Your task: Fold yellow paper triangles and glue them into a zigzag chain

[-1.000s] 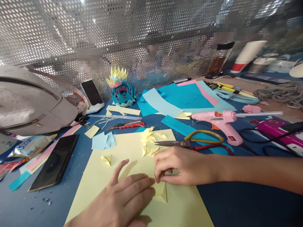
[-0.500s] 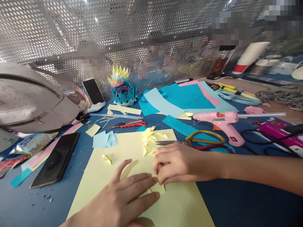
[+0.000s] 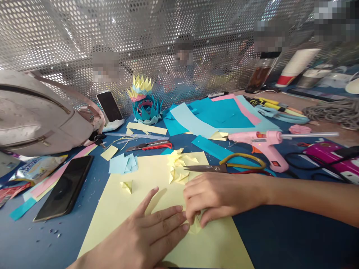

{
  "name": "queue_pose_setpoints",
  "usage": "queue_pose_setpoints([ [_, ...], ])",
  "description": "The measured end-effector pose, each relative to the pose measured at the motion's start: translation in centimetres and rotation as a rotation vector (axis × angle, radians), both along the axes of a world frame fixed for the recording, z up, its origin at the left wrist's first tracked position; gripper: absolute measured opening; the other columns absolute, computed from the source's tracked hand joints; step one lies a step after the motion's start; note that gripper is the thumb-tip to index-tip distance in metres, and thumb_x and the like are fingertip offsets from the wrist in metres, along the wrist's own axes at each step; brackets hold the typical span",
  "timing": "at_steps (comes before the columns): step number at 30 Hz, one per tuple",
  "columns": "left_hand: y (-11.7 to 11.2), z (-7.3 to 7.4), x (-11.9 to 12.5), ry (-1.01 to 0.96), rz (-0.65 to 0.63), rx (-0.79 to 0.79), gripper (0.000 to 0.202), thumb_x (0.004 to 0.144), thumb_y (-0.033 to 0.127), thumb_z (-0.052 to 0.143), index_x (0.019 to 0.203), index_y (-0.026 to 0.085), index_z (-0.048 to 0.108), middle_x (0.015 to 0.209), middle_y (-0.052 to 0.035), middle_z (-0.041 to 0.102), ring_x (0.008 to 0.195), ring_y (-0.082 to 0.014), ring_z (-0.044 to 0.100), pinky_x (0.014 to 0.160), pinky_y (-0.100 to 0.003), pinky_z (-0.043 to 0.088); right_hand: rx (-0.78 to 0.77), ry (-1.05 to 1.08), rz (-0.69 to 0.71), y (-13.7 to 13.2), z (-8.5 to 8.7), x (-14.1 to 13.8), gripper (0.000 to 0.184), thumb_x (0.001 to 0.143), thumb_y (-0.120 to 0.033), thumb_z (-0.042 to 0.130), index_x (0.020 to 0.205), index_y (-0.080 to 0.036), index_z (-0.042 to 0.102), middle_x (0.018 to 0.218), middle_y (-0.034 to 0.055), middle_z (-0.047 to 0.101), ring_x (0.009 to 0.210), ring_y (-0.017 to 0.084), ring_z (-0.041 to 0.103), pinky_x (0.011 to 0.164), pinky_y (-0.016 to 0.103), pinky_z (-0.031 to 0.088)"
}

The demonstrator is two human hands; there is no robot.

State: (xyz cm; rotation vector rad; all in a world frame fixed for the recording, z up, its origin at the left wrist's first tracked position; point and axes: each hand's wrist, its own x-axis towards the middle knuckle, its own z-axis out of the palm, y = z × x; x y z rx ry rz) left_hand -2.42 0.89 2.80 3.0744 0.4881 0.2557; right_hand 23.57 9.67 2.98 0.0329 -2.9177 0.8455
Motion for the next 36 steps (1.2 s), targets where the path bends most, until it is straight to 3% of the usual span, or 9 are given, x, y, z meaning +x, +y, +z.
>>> queue_pose_setpoints([
  [5,0.0,0.0,-0.2,-0.045,0.013,-0.017,0.051,0.106,0.046,0.038,0.138,0.012,0.058,0.136,-0.0114,0.066,0.141,-0.0183,0.048,0.125,-0.047,-0.004,-0.037,-0.052,-0.001,-0.1,0.2,0.0,0.029,0.105,-0.038,0.046,0.096,-0.018,0.064,0.092,0.0069,0.065,0.09,0.018,0.059,0.084,0.027,0.043],
  [9,-0.1,-0.5,-0.1,-0.055,0.014,-0.021,0.053,0.107,0.045,0.032,0.138,0.011,0.057,0.137,-0.0123,0.065,0.14,-0.0187,0.05,0.125,-0.048,-0.004,-0.069,-0.052,-0.032,0.0,-0.1,0.1,0.022,0.103,-0.034,0.052,0.093,-0.018,0.065,0.093,0.005,0.064,0.088,0.017,0.058,0.081,0.028,0.043],
  [14,-0.2,-1.7,0.7,-0.051,0.026,0.09,0.041,0.109,0.028,0.032,0.138,0.016,0.057,0.134,-0.0075,0.068,0.134,-0.0177,0.056,0.122,-0.054,-0.009,-0.098,-0.106,-0.187,-0.6,0.2,0.1,0.004,0.091,-0.021,0.068,0.09,-0.019,0.065,0.089,0.0006,0.064,0.085,0.016,0.059,0.078,0.028,0.042],
  [18,-0.5,-2.8,1.0,-0.082,0.069,0.16,0.042,0.11,0.02,0.027,0.139,0.019,0.058,0.129,-0.0028,0.07,0.132,-0.0175,0.056,0.121,-0.057,-0.014,-0.125,-0.123,-0.309,-1.7,0.5,-0.2,0.01,0.081,-0.012,0.069,0.083,-0.018,0.061,0.085,-0.0014,0.064,0.082,0.015,0.059,0.075,0.027,0.042],
  [23,-0.8,-3.8,0.9,-0.114,0.083,0.185,0.04,0.109,0.022,0.031,0.139,0.02,0.058,0.13,-0.0031,0.069,0.131,-0.0187,0.056,0.122,-0.06,-0.011,-0.046,-0.111,-0.453,-2.9,0.3,-0.3,0.009,0.08,-0.013,0.063,0.078,-0.018,0.056,0.081,-0.002,0.058,0.079,0.014,0.057,0.066,0.027,0.038],
  [30,-1.0,-5.1,1.3,-0.227,0.124,0.239,0.036,0.108,0.025,0.04,0.139,0.023,0.058,0.121,-0.0016,0.071,0.128,-0.0177,0.056,0.124,-0.06,-0.005,0.039,-0.098,-0.511,-3.8,0.1,-0.4,0.008,0.08,-0.015,0.061,0.078,-0.018,0.054,0.082,-0.0009,0.058,0.076,0.014,0.054,0.061,0.027,0.034],
  [36,-1.0,-5.5,1.4,-0.266,0.146,0.246,0.042,0.111,0.026,0.027,0.134,0.027,0.062,0.121,0.0021,0.071,0.128,-0.0156,0.056,0.126,-0.059,0.0,0.107,-0.113,-0.529,-4.4,0.2,-0.6,0.007,0.082,-0.015,0.059,0.079,-0.018,0.053,0.083,0.001,0.059,0.076,0.016,0.053,0.061,0.028,0.035],
])
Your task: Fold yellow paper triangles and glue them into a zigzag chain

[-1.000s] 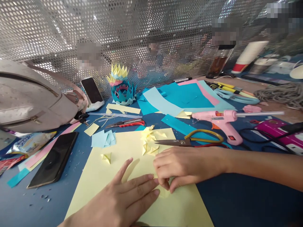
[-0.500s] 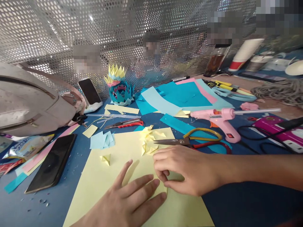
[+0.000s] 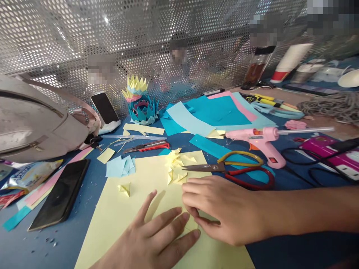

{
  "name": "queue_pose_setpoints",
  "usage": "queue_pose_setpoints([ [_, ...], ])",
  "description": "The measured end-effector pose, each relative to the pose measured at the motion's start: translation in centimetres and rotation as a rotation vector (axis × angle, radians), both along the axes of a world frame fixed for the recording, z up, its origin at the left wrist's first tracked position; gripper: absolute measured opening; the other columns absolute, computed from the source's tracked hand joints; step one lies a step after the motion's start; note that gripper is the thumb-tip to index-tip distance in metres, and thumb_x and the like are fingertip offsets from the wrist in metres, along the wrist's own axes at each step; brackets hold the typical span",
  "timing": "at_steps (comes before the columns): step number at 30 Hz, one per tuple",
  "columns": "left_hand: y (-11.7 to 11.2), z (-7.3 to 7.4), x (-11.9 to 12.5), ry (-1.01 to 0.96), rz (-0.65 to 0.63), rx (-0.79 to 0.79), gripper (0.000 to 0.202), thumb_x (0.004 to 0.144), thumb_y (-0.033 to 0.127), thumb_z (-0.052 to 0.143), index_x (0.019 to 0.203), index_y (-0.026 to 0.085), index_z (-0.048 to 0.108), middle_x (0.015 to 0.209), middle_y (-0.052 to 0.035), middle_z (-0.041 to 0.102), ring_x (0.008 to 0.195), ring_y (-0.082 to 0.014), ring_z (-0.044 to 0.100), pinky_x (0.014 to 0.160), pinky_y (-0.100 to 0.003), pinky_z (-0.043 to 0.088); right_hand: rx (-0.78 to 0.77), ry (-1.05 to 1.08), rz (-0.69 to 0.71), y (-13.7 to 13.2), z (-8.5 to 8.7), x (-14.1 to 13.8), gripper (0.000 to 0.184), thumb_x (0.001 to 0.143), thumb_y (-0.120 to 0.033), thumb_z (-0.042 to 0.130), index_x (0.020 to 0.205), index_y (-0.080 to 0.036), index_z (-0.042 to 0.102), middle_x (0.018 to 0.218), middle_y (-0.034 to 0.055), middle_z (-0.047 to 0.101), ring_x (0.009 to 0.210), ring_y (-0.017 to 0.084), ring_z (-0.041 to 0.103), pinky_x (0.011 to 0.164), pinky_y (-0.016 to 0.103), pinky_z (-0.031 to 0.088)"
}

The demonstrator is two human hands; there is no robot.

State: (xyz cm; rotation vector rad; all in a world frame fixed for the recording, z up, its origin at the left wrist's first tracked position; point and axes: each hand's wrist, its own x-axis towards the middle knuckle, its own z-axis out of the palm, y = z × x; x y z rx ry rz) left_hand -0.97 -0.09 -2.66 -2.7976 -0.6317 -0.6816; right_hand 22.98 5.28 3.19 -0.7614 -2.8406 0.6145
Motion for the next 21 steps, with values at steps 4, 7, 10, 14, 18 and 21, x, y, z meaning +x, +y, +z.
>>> queue_pose_setpoints([
  [4,-0.1,0.5,0.1,0.007,0.008,0.001,0.043,0.111,0.028,0.026,0.131,0.028,0.064,0.125,0.0027,0.071,0.127,-0.015,0.056,0.126,-0.057,-0.002,-0.007,0.018,0.06,0.6,-0.1,0.3,0.012,0.079,-0.013,0.064,0.087,-0.017,0.056,0.088,0.0013,0.061,0.079,0.016,0.056,0.063,0.029,0.036],
  [7,-0.3,0.6,0.2,0.029,0.017,-0.013,0.043,0.111,0.027,0.026,0.132,0.028,0.063,0.127,0.0033,0.071,0.129,-0.0148,0.054,0.126,-0.057,-0.004,0.034,0.036,0.199,1.8,-0.1,0.6,0.006,0.087,-0.014,0.061,0.092,-0.017,0.059,0.088,0.0011,0.061,0.08,0.016,0.057,0.066,0.029,0.037],
  [10,-0.4,0.9,0.1,0.051,0.019,-0.03,0.045,0.111,0.025,0.024,0.135,0.029,0.062,0.124,0.0041,0.072,0.129,-0.0156,0.055,0.125,-0.057,-0.006,0.123,0.05,0.379,3.0,0.3,0.9,0.01,0.096,-0.016,0.055,0.094,-0.02,0.065,0.088,0.0008,0.062,0.078,0.015,0.054,0.063,0.03,0.035],
  [14,-0.1,2.0,0.0,0.144,-0.004,-0.031,0.046,0.111,0.021,0.023,0.137,0.026,0.06,0.121,0.002,0.074,0.124,-0.0174,0.06,0.122,-0.059,-0.014,0.212,0.093,0.59,3.8,1.1,1.1,0.021,0.099,-0.024,0.057,0.082,-0.02,0.068,0.082,0.0009,0.062,0.075,0.016,0.051,0.062,0.032,0.033],
  [18,0.1,2.5,0.0,0.193,-0.033,-0.039,0.046,0.11,0.02,0.023,0.14,0.024,0.058,0.121,0.001,0.073,0.124,-0.0179,0.06,0.12,-0.058,-0.02,0.203,0.024,0.597,4.1,1.8,1.4,0.02,0.099,-0.03,0.059,0.086,-0.022,0.072,0.072,0.0002,0.059,0.069,0.017,0.046,0.058,0.034,0.028],
  [21,0.0,2.2,-0.2,0.175,-0.024,-0.064,0.046,0.11,0.023,0.022,0.142,0.024,0.055,0.126,0.0,0.071,0.13,-0.0194,0.056,0.121,-0.059,-0.016,0.191,-0.049,0.559,4.3,2.3,1.8,0.014,0.097,-0.031,0.063,0.091,-0.026,0.074,0.068,-0.0003,0.058,0.069,0.018,0.046,0.057,0.034,0.026],
])
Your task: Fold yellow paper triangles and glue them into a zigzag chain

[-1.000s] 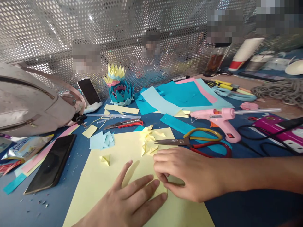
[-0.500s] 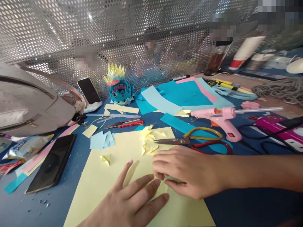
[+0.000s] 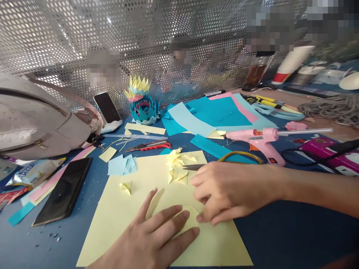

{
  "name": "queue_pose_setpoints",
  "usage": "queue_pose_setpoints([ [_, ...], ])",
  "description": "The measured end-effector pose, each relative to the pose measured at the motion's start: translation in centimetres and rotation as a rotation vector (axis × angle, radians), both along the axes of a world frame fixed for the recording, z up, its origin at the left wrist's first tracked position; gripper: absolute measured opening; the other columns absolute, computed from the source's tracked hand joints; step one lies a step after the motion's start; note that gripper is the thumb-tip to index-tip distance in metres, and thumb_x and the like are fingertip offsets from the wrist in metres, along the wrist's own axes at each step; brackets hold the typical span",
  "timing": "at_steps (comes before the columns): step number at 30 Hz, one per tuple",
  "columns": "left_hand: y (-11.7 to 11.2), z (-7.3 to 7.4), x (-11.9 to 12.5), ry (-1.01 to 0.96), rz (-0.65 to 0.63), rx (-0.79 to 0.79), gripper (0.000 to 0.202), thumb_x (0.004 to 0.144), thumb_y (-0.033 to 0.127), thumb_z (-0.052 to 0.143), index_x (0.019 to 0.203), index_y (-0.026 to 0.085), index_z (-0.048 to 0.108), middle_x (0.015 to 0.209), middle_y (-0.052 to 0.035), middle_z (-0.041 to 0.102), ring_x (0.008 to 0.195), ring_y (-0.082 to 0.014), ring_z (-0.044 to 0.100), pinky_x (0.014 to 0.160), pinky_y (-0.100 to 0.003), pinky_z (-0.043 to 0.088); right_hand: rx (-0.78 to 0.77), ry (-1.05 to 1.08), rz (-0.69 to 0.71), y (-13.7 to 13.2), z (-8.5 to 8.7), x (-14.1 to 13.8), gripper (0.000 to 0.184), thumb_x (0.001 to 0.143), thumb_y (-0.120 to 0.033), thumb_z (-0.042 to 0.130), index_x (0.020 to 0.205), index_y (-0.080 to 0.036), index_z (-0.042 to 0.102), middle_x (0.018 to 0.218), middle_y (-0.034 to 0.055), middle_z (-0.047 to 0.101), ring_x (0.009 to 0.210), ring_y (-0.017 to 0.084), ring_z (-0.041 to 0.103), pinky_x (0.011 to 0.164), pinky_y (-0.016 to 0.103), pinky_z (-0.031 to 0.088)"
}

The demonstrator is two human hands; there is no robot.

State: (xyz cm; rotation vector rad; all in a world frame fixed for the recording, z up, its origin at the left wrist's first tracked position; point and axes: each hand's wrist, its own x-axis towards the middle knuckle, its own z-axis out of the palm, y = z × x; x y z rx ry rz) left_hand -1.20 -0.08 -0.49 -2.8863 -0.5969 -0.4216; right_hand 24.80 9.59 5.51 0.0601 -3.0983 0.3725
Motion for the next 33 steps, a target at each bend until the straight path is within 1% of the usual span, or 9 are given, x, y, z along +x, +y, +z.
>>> queue_pose_setpoints([
  [3,0.0,0.1,-0.1,0.022,-0.014,-0.013,0.046,0.111,0.026,0.022,0.144,0.023,0.054,0.13,-0.0004,0.069,0.131,-0.0202,0.055,0.12,-0.059,-0.019,0.008,0.001,-0.014,0.1,0.3,0.1,0.02,0.099,-0.031,0.062,0.084,-0.024,0.073,0.066,-0.0003,0.059,0.069,0.017,0.046,0.058,0.033,0.026],
  [8,0.3,1.7,0.2,0.095,-0.048,-0.012,0.047,0.11,0.025,0.021,0.141,0.021,0.057,0.124,-0.002,0.072,0.123,-0.0195,0.062,0.115,-0.056,-0.028,0.057,0.09,0.005,-0.3,-0.5,-0.4,0.031,0.101,-0.033,0.056,0.076,-0.019,0.067,0.072,0.0002,0.061,0.072,0.016,0.048,0.06,0.033,0.031],
  [14,0.1,2.1,-0.2,0.057,-0.045,-0.114,0.062,0.107,0.05,0.017,0.144,0.014,0.052,0.132,-0.0064,0.068,0.132,-0.0195,0.055,0.117,-0.049,-0.026,0.169,0.197,0.028,-0.6,-1.8,-0.8,0.021,0.102,-0.024,0.054,0.085,-0.019,0.065,0.088,0.0,0.069,0.08,0.015,0.054,0.066,0.032,0.035],
  [18,0.0,1.9,-0.4,0.026,-0.051,-0.152,0.062,0.108,0.048,0.016,0.139,0.012,0.055,0.135,-0.0073,0.066,0.136,-0.0178,0.052,0.12,-0.048,-0.022,0.161,0.212,0.051,-0.4,-1.8,-0.8,0.017,0.102,-0.026,0.055,0.09,-0.019,0.065,0.091,0.0,0.07,0.082,0.015,0.056,0.067,0.032,0.037],
  [20,0.1,1.8,-0.5,0.023,-0.052,-0.16,0.062,0.107,0.049,0.017,0.138,0.013,0.056,0.134,-0.0078,0.066,0.136,-0.0175,0.052,0.122,-0.048,-0.017,0.191,0.237,0.063,-0.4,-1.9,-0.8,0.017,0.101,-0.024,0.054,0.089,-0.019,0.065,0.088,0.0001,0.069,0.079,0.015,0.056,0.065,0.032,0.037],
  [22,0.2,1.8,-0.4,0.023,-0.05,-0.161,0.062,0.107,0.049,0.017,0.137,0.013,0.057,0.134,-0.008,0.067,0.135,-0.0173,0.052,0.124,-0.048,-0.014,0.275,0.291,0.075,-0.6,-2.0,-0.9,0.026,0.101,-0.016,0.048,0.08,-0.018,0.063,0.079,0.0003,0.066,0.071,0.015,0.053,0.06,0.033,0.035],
  [25,0.3,1.8,-0.4,0.028,-0.045,-0.157,0.061,0.107,0.048,0.016,0.137,0.014,0.057,0.136,-0.0069,0.066,0.135,-0.0171,0.053,0.123,-0.048,-0.014,0.341,0.343,0.091,-0.8,-2.2,-0.9,0.035,0.1,-0.009,0.042,0.071,-0.018,0.06,0.072,0.0008,0.063,0.065,0.016,0.05,0.056,0.034,0.032],
  [29,0.3,2.1,-0.4,0.0,-0.044,-0.16,0.053,0.108,0.046,0.025,0.138,0.015,0.057,0.131,-0.0076,0.069,0.134,-0.0166,0.054,0.125,-0.048,-0.009,0.233,0.251,0.024,-0.9,-2.5,-1.1,0.021,0.1,-0.014,0.048,0.088,-0.017,0.065,0.087,0.0026,0.067,0.078,0.017,0.054,0.063,0.032,0.038],
  [33,0.3,2.3,-0.4,0.01,-0.042,-0.144,0.043,0.109,0.035,0.03,0.135,0.015,0.058,0.132,-0.0076,0.068,0.134,-0.0151,0.054,0.125,-0.046,-0.008,0.0,0.2,-0.13,-1.0,-2.8,-1.2,0.016,0.101,-0.028,0.054,0.096,-0.016,0.063,0.092,0.0041,0.066,0.087,0.017,0.056,0.073,0.029,0.042],
])
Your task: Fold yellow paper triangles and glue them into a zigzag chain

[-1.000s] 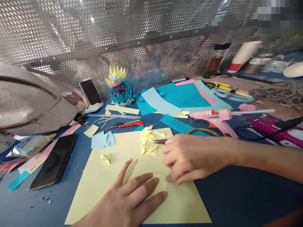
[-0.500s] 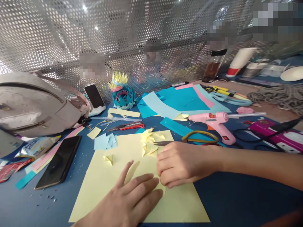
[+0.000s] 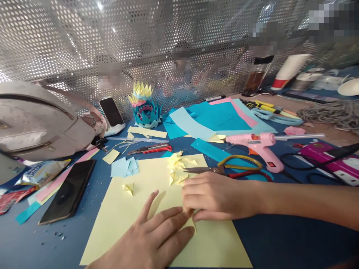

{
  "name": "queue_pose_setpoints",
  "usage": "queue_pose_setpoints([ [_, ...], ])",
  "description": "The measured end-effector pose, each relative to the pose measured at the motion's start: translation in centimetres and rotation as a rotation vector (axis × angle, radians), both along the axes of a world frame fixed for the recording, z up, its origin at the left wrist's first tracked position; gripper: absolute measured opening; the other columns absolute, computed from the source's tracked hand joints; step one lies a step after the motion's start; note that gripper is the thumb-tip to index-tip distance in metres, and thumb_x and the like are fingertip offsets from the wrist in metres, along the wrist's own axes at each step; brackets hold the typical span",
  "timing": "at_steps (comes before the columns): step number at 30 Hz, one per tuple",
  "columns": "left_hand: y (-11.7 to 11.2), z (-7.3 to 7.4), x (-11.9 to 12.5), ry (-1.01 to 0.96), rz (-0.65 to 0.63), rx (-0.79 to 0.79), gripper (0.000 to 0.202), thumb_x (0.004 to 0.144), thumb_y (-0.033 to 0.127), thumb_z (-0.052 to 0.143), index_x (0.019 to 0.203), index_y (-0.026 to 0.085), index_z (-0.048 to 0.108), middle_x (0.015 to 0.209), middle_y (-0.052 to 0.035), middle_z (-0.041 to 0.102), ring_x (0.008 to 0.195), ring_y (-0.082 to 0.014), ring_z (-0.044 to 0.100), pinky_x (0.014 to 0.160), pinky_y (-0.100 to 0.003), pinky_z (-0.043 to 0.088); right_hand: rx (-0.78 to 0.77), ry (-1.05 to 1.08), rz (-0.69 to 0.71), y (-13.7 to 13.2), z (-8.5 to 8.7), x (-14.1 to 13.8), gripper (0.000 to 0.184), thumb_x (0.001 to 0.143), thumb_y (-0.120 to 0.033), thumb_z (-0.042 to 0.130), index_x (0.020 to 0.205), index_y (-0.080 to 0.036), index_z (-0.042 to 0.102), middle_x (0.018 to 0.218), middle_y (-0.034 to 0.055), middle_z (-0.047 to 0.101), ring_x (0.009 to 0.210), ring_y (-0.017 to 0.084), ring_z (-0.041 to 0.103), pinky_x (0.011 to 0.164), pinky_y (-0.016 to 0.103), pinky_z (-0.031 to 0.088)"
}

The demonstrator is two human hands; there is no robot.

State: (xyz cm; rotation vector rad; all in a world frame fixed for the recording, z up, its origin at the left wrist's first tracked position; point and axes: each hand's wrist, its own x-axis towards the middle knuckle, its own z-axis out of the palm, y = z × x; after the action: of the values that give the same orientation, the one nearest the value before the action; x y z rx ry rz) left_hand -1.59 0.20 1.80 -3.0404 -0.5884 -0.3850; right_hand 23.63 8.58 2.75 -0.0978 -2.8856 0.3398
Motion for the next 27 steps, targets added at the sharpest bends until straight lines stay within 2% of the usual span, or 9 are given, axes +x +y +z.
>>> queue_pose_setpoints([
  [3,0.0,-0.1,-0.1,0.021,-0.003,0.024,0.048,0.109,0.039,0.026,0.136,0.015,0.058,0.134,-0.0088,0.067,0.135,-0.0157,0.054,0.123,-0.049,-0.01,-0.129,0.013,-0.04,-0.1,-0.1,-0.1,0.019,0.102,-0.032,0.054,0.098,-0.016,0.063,0.093,0.0041,0.066,0.087,0.017,0.056,0.076,0.028,0.043],
  [5,-0.1,-0.2,-0.1,0.037,0.002,0.029,0.05,0.109,0.043,0.026,0.137,0.015,0.057,0.132,-0.0093,0.068,0.135,-0.017,0.053,0.121,-0.051,-0.013,-0.149,0.03,-0.046,0.0,-0.1,-0.1,0.022,0.102,-0.033,0.054,0.096,-0.016,0.065,0.09,0.0035,0.066,0.085,0.017,0.055,0.075,0.027,0.042],
  [9,-0.2,-0.3,-0.1,0.037,0.016,0.018,0.046,0.108,0.041,0.033,0.137,0.015,0.057,0.128,-0.009,0.069,0.133,-0.0171,0.056,0.122,-0.052,-0.012,-0.113,0.078,-0.034,0.2,-0.1,0.0,0.029,0.104,-0.034,0.051,0.089,-0.018,0.07,0.083,0.0017,0.065,0.08,0.016,0.054,0.07,0.028,0.039],
  [13,-0.2,-0.5,-0.2,0.012,0.011,0.011,0.047,0.108,0.043,0.032,0.134,0.015,0.059,0.126,-0.0092,0.07,0.132,-0.0163,0.056,0.123,-0.049,-0.008,-0.096,0.077,0.054,0.7,-0.1,0.4,0.033,0.103,-0.039,0.053,0.085,-0.02,0.073,0.075,0.0006,0.065,0.074,0.015,0.053,0.066,0.03,0.035],
  [16,-0.4,-1.2,-0.3,-0.027,0.026,0.034,0.045,0.109,0.039,0.029,0.133,0.016,0.06,0.126,-0.0098,0.069,0.134,-0.0174,0.055,0.124,-0.051,-0.005,-0.056,0.065,0.071,1.0,0.1,0.7,0.037,0.102,-0.045,0.054,0.084,-0.02,0.075,0.068,0.0004,0.063,0.069,0.016,0.05,0.06,0.031,0.03],
  [18,-0.5,-1.8,-0.2,-0.137,0.056,0.074,0.051,0.109,0.04,0.023,0.13,0.016,0.062,0.119,-0.0109,0.071,0.132,-0.0181,0.056,0.125,-0.054,0.0,-0.025,0.06,0.06,1.1,0.4,0.7,0.039,0.102,-0.046,0.052,0.085,-0.02,0.076,0.067,0.0008,0.063,0.068,0.016,0.049,0.06,0.032,0.028],
  [20,-0.5,-2.2,-0.2,-0.051,0.038,0.026,0.046,0.108,0.042,0.031,0.134,0.016,0.059,0.125,-0.0115,0.068,0.136,-0.0194,0.053,0.125,-0.053,0.003,-0.007,0.04,0.054,1.0,0.7,0.7,0.041,0.103,-0.045,0.05,0.084,-0.02,0.076,0.065,0.0012,0.062,0.068,0.017,0.048,0.06,0.032,0.028],
  [23,-0.4,-2.0,-0.2,-0.113,0.052,0.061,0.049,0.108,0.041,0.027,0.133,0.015,0.06,0.118,-0.0125,0.07,0.133,-0.0194,0.056,0.124,-0.056,0.0,0.013,0.008,0.051,0.8,0.9,0.6,0.046,0.105,-0.045,0.046,0.081,-0.019,0.075,0.064,0.0017,0.061,0.067,0.017,0.048,0.06,0.032,0.028],
  [27,-0.2,-1.1,-0.3,0.033,0.022,0.025,0.053,0.107,0.046,0.028,0.136,0.015,0.058,0.128,-0.0152,0.067,0.131,-0.0202,0.058,0.122,-0.055,-0.005,0.018,0.053,0.068,0.6,0.6,0.5,0.045,0.105,-0.043,0.048,0.076,-0.018,0.073,0.064,0.002,0.062,0.067,0.017,0.049,0.06,0.032,0.028],
])
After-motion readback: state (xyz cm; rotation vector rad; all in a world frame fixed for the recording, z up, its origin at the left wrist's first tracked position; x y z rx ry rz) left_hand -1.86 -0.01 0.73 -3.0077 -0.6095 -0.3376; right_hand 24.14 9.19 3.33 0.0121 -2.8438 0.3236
